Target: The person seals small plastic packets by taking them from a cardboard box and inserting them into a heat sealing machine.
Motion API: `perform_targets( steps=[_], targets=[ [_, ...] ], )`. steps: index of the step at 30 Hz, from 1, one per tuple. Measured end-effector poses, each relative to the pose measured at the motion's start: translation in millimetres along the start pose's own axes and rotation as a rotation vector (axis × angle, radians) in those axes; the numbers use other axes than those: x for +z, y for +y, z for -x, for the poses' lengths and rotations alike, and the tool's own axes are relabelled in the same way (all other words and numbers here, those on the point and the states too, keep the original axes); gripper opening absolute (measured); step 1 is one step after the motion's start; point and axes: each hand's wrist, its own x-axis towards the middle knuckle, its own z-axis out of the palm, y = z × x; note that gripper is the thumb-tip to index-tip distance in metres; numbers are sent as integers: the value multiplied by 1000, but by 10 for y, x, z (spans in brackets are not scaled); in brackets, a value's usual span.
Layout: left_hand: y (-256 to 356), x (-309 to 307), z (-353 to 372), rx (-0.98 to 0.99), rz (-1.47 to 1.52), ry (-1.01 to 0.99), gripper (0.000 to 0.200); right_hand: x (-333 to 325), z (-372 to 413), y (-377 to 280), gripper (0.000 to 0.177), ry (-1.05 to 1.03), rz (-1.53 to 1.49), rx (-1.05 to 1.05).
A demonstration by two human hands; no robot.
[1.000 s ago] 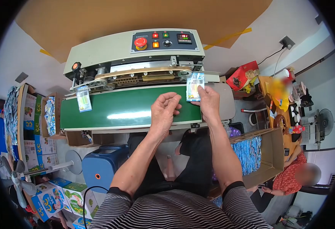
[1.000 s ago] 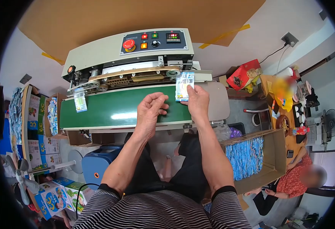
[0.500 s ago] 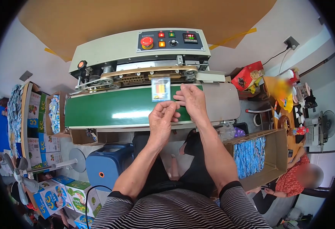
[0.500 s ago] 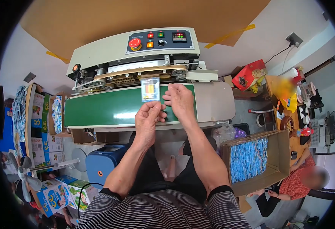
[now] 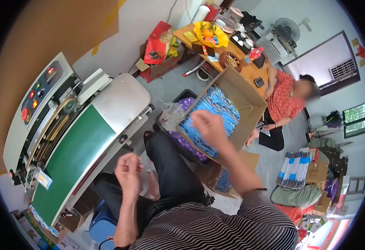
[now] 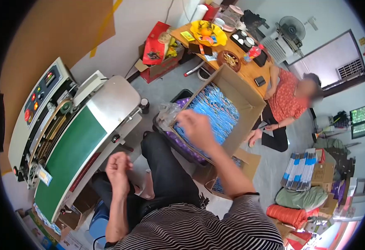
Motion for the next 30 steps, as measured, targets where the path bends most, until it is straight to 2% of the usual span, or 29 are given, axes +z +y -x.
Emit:
perform_targets(
  steps=[1,2,4,5,7,8,9,10,11,12,13,17,24,27,30],
  targets=[
    [-134,96,30,-49,-35,-51,16,-301,-76,246,24,32,216,108],
    [-297,182,52,-64,-40,-63,16,-587,-163,644,26,126,466,12],
    [-716,342,72,-136,-117,-257,12,-1176,-382,1415,27,100,633,261],
    [-1004,375,107,-144,-121,-256,12,-1441,-433,1801,30,53,739,275],
    [-1488,431,182,-202,-300,-404,17,-1816,-545,2381,34,-9,841,287],
    [-1446,508,192,-213,-302,-400,17,-1930,-602,2534,46,-171,945,454],
    [-1387,560,212,-107,-440,-423,21,-1988,-626,2700,60,-338,1041,621],
    [-1282,619,212,1,-579,-447,25,-1990,-622,2877,60,-347,1036,626],
    [-1223,656,190,112,-715,-468,29,-1968,-615,3055,69,-352,1036,646],
    [-1214,659,182,101,-719,-465,29,-1927,-583,3229,78,-360,1035,667],
    [-1218,648,173,102,-724,-467,31,-1867,-575,3321,87,-365,1032,685],
    [-1182,663,128,105,-752,-483,34,-1647,-454,3510,95,-343,1056,576],
    [-1135,741,60,73,-806,-500,32,-1462,-582,3514,90,-422,1029,562],
    [-1158,742,31,111,-837,-524,31,-1629,-751,3540,87,-480,1025,565],
    [-1119,765,2,64,-836,-531,31,-1814,-789,3463,83,-555,994,621]
  ],
)
